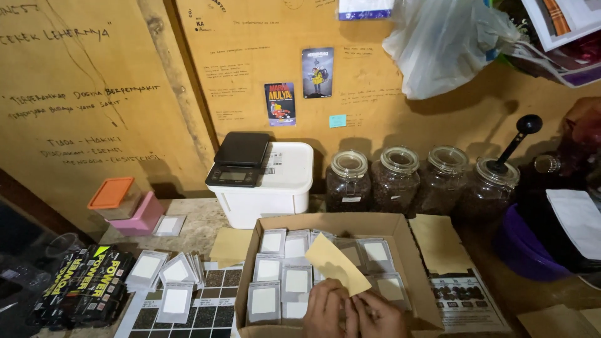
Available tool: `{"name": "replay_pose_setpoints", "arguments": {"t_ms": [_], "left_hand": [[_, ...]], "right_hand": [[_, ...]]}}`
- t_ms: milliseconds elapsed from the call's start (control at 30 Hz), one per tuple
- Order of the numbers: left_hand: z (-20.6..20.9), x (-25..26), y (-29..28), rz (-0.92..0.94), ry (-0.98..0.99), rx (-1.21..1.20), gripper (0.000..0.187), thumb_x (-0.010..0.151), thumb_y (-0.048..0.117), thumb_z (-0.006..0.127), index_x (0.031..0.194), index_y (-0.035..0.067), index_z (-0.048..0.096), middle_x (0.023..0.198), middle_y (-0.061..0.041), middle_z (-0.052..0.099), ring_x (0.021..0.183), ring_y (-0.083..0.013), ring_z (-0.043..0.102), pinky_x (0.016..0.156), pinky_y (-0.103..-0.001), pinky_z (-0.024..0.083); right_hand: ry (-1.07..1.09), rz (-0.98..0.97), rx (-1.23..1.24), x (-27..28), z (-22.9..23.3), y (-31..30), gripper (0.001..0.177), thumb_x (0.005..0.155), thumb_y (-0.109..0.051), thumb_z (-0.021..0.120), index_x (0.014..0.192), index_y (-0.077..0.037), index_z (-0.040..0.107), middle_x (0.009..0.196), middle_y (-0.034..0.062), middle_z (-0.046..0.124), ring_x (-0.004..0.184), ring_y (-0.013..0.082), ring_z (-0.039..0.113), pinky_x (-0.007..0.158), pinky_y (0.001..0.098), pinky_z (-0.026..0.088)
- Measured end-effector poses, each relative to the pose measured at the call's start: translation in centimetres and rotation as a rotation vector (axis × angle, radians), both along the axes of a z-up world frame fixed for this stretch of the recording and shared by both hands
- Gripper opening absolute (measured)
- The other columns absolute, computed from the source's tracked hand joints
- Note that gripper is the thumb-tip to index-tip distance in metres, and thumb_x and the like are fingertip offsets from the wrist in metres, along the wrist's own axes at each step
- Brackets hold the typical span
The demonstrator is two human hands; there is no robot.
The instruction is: The person folds small paper filter bags and places them into a larger cardboard box.
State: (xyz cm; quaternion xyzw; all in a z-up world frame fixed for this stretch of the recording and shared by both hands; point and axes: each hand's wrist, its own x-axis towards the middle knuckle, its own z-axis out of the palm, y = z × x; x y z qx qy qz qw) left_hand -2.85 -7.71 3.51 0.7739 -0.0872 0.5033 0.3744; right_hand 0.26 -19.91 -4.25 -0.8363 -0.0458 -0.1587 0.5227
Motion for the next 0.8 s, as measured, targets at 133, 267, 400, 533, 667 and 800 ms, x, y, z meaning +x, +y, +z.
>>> {"name": "replay_pose_setpoints", "arguments": {"t_ms": [133,267,400,533,667,800], "left_hand": [[1.8,-0.6,1.2,-0.317,0.448,-0.525,0.024,0.091,0.038,0.064,0.102,0.017,0.063,0.117,-0.005,0.065,0.108,-0.0198,0.071,0.081,-0.036,0.069],[3.0,0.8,2.7,-0.677,0.754,-1.354,0.079,0.081,0.04,0.065,0.154,0.025,0.038,0.131,-0.015,0.06,0.115,-0.0346,0.065,0.094,-0.048,0.056],[5.7,1.3,2.4,-0.589,0.725,-1.687,0.092,0.079,0.015,0.067,0.162,0.035,0.031,0.136,-0.023,0.067,0.115,-0.0385,0.064,0.093,-0.047,0.047],[4.8,1.5,1.3,-0.48,0.62,-1.738,0.095,0.083,0.008,0.066,0.164,0.035,0.025,0.122,-0.02,0.062,0.103,-0.0399,0.064,0.085,-0.049,0.05],[4.3,1.2,0.9,-0.478,0.52,-1.708,0.094,0.083,0.011,0.065,0.163,0.033,0.022,0.12,-0.022,0.06,0.1,-0.0387,0.064,0.084,-0.052,0.054],[2.5,1.2,0.9,-0.491,0.561,-1.556,0.099,0.083,0.014,0.065,0.165,0.037,0.014,0.122,-0.019,0.06,0.089,-0.0366,0.065,0.08,-0.049,0.057]], "right_hand": [[-0.478,-0.002,-0.143,-0.7,5.3,0.5,0.022,0.094,-0.013,0.059,0.081,-0.014,0.077,0.081,-0.0026,0.077,0.065,0.0093,0.068,0.057,0.0232,0.05],[-0.647,0.241,-0.472,-1.2,7.8,0.2,0.038,0.087,0.001,0.067,0.123,-0.008,0.073,0.128,0.0054,0.073,0.116,0.028,0.068,0.106,0.0393,0.056],[-0.729,0.227,-0.485,-1.9,8.7,1.5,0.022,0.09,-0.009,0.069,0.11,-0.004,0.076,0.126,0.0076,0.072,0.112,0.0288,0.067,0.095,0.0377,0.06],[-0.512,0.078,-0.459,-3.2,6.2,2.4,0.033,0.081,-0.001,0.072,0.112,-0.012,0.075,0.123,0.002,0.065,0.099,0.0228,0.062,0.073,0.0332,0.06],[-0.383,-0.18,-0.174,-5.6,9.3,5.2,0.02,0.089,-0.004,0.063,0.098,-0.014,0.078,0.107,-0.0045,0.076,0.076,0.0096,0.07,0.066,0.0191,0.051],[-0.421,-0.242,0.005,-4.6,6.5,5.3,0.03,0.078,-0.012,0.082,0.107,-0.014,0.081,0.108,0.0023,0.081,0.089,0.0077,0.079,0.073,0.0204,0.061]]}}
